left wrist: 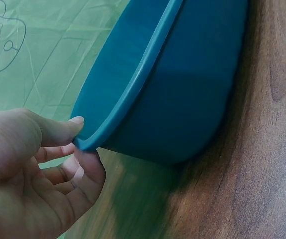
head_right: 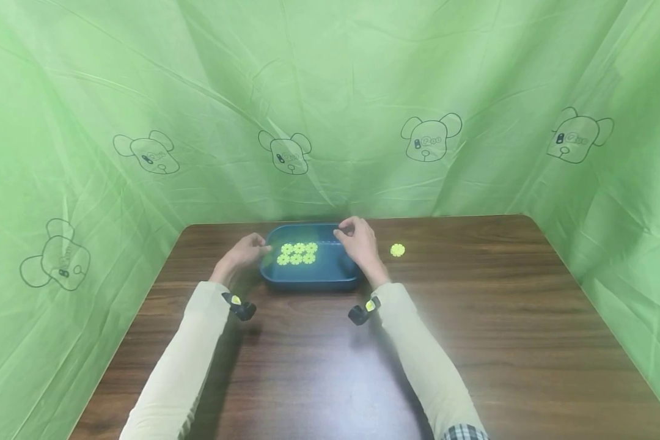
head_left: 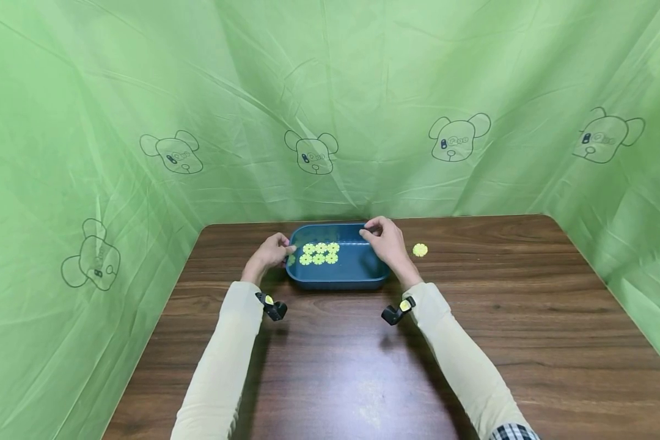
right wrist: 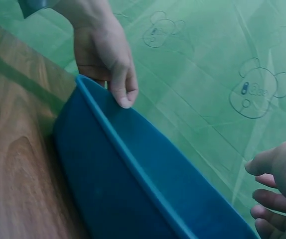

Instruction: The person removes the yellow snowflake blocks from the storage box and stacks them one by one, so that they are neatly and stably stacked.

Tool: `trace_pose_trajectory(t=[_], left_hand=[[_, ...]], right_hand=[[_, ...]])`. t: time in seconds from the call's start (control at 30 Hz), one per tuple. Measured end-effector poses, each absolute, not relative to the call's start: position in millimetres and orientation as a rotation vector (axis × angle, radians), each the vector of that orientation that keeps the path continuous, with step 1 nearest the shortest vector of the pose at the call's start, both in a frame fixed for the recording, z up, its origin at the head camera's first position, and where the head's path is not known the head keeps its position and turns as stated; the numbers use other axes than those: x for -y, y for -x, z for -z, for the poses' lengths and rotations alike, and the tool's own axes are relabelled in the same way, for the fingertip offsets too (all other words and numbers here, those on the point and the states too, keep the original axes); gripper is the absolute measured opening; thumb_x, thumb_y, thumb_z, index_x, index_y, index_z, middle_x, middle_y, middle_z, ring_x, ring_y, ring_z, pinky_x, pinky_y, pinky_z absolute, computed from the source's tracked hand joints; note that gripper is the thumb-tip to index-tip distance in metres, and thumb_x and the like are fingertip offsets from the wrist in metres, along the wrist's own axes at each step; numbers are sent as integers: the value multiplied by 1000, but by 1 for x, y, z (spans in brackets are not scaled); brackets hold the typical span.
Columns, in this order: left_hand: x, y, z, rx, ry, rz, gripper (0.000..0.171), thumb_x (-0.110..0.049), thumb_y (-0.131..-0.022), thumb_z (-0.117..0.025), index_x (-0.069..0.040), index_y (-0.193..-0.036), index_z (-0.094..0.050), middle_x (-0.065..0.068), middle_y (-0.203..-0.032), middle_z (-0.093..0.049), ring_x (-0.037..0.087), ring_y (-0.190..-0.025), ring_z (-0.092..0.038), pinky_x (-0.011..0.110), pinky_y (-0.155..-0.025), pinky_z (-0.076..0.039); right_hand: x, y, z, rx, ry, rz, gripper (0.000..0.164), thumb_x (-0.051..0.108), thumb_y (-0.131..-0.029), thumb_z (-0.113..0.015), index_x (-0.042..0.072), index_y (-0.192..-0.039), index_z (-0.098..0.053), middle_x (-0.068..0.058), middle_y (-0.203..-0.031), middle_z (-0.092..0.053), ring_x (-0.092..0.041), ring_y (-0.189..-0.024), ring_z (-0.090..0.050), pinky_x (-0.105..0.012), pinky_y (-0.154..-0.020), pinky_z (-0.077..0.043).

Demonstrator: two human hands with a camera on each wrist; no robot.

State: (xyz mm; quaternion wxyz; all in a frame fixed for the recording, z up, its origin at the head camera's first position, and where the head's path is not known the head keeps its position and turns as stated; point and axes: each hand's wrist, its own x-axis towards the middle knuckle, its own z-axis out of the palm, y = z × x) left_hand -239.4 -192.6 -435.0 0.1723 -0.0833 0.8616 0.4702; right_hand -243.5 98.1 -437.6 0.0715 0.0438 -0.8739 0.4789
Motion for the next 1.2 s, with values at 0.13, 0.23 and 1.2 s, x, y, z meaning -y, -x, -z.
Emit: trace_pose_trajectory(t=[0.13,0.23,1.2], left_hand=[[193,239,435,-2447,231,-1339,19,-20,-99,-53,-5,-106,-43,12,-94,-46,29,-85,-53,50,-88,-50],[193,240,435,-2445,232,-1345,18,-19,-99,-53,-5,-106,-44,12,-94,-45,29,-86,-53,51,-89,-50],[192,239,433,-2445,252,-1332,19,-21,-100,-52,-6,-105,-43,13,-98,-46,29,-89,-54,49,-89,-50]], right_hand=[[-89,242,441,2620,-176,-1460,21,24,-89,-69,8,-101,-63,-12,-99,-60,-23,-88,-55,-34,-77,-45],[-83,240,446,2640,-210,-1458,21,25,-89,-69,9,-101,-62,-10,-99,-58,-22,-88,-55,-34,-78,-46],[-47,259,473,3075,-379,-1362,29,21,-91,-66,8,-117,-62,-12,-118,-61,-27,-109,-56,-42,-88,-48]])
